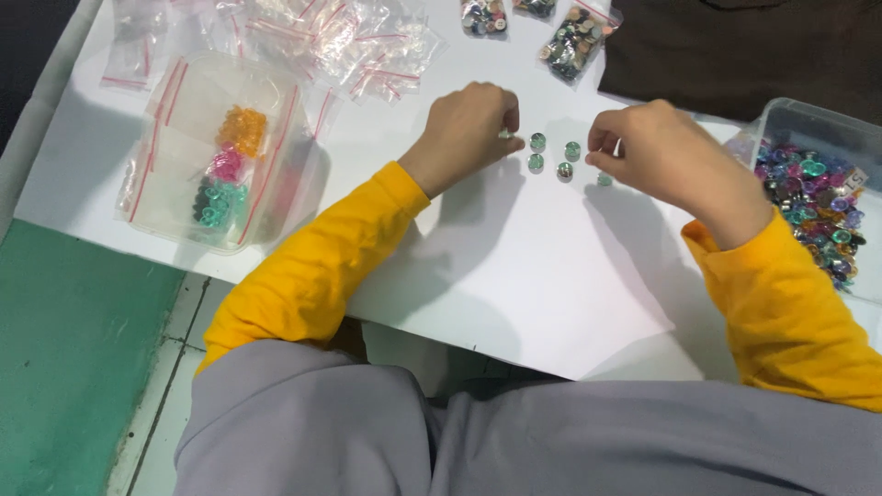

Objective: The person sorts small colorful buttons from a plastic container onto a white table, then places them into small ziplock bags. They repeat this process with different button colors, sealing each bag after filling it.

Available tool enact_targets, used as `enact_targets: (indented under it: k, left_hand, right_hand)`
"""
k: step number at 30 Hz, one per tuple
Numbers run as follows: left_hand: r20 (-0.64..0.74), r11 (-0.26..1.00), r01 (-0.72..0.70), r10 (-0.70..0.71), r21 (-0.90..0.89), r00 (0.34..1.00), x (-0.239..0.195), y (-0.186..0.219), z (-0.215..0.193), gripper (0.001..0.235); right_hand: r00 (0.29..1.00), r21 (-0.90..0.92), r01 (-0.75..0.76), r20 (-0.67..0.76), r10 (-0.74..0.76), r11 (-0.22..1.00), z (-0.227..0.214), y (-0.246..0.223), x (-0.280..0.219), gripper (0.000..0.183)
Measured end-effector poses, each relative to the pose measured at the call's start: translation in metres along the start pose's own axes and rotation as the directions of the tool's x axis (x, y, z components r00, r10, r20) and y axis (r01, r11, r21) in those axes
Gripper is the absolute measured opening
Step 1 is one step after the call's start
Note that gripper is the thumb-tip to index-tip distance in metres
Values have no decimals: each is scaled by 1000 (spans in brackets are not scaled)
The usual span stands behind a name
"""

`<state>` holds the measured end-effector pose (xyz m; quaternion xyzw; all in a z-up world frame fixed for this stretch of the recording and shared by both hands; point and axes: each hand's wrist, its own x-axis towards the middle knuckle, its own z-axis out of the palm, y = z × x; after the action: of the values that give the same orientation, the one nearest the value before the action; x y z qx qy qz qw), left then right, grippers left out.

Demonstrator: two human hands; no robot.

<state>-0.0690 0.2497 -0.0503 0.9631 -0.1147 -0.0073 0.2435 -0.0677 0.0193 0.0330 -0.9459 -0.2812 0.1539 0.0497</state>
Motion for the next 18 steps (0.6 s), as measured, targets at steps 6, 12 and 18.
enact_targets:
  k: [6,12,18]
  left_hand:
    - [-75,989,-119,113,-84,991,18,56,-21,17]
    - [-219,787,-567,525,-244,822,53,133,20,20]
    - [-75,672,-695,703,-255,707,78,214,95,19]
  right_hand:
    - [995,3,-95,11,95,995,-33,27,-40,23]
    - [962,-117,-268,29,273,956,-43,97,-84,25]
    - [928,-108,-363,42,369,925,-28,158,-109,29]
